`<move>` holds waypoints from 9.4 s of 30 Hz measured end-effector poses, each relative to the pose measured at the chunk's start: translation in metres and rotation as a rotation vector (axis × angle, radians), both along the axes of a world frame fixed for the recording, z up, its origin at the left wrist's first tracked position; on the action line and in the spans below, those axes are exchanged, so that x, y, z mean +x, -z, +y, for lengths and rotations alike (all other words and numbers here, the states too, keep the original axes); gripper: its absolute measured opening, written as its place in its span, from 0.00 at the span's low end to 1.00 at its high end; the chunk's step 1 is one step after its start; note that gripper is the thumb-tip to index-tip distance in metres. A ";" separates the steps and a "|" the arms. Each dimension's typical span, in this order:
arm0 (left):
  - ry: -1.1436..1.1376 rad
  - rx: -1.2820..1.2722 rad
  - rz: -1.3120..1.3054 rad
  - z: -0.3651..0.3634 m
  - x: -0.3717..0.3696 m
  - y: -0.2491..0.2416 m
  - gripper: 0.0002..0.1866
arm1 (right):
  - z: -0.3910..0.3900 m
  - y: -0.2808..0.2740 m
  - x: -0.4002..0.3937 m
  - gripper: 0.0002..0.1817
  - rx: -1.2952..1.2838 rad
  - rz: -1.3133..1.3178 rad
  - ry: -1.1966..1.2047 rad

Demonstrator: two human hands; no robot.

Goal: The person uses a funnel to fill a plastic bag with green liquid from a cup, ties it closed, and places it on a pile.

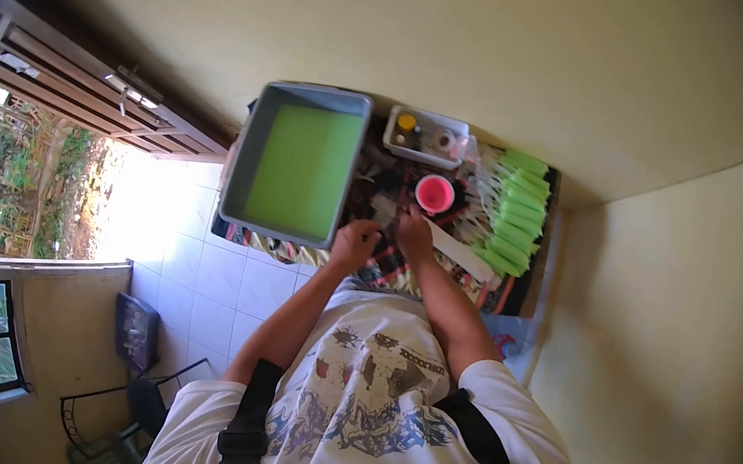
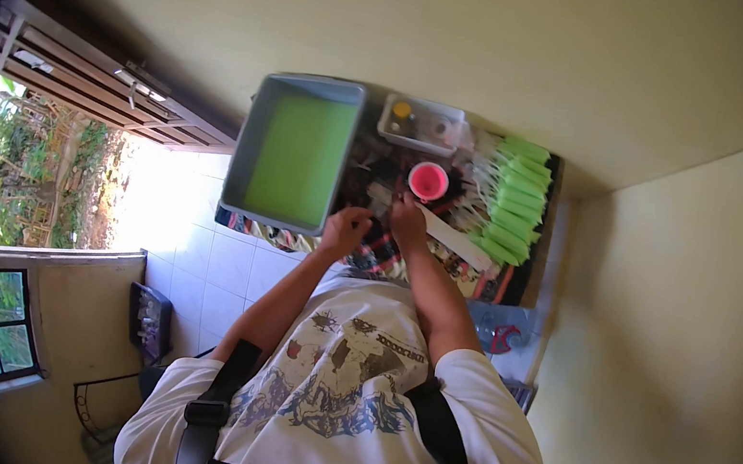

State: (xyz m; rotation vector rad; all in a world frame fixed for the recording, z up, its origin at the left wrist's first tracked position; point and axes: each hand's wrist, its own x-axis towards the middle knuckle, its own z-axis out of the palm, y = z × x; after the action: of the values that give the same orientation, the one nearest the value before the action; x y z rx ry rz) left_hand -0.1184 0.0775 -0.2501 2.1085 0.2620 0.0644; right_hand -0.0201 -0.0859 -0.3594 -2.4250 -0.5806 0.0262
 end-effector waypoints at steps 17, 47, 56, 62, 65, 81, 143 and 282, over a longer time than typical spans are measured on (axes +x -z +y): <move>0.112 -0.240 -0.073 0.042 0.016 -0.039 0.14 | 0.012 -0.139 -0.050 0.08 0.444 -0.152 0.334; 0.085 -0.358 -0.010 -0.025 0.017 -0.139 0.24 | -0.061 -0.237 -0.005 0.22 0.582 -0.156 0.415; -0.130 -0.828 0.235 -0.040 0.051 -0.134 0.26 | -0.063 -0.214 -0.029 0.20 0.422 -0.337 -0.162; -0.099 -1.325 0.292 -0.037 0.056 -0.132 0.29 | -0.065 -0.229 -0.022 0.17 0.359 -0.331 -0.151; -0.045 -1.440 0.302 -0.032 0.060 -0.130 0.27 | -0.070 -0.226 -0.020 0.17 0.364 -0.353 -0.154; 0.251 -0.118 -0.352 -0.006 0.047 -0.155 0.15 | -0.048 -0.235 -0.010 0.10 0.633 0.281 -0.154; 0.147 -0.207 -0.290 0.066 -0.004 -0.199 0.21 | 0.023 -0.351 -0.080 0.09 0.455 -0.514 -0.001; 0.033 0.086 -0.831 0.108 0.055 -0.229 0.41 | 0.058 -0.429 0.046 0.38 0.341 -0.646 -0.286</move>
State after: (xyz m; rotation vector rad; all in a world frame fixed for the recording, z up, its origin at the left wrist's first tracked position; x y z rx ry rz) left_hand -0.0631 0.1859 -0.0214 1.9848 -0.2790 0.9149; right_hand 0.0260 -0.0281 0.0701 -1.9723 -1.1111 -0.6988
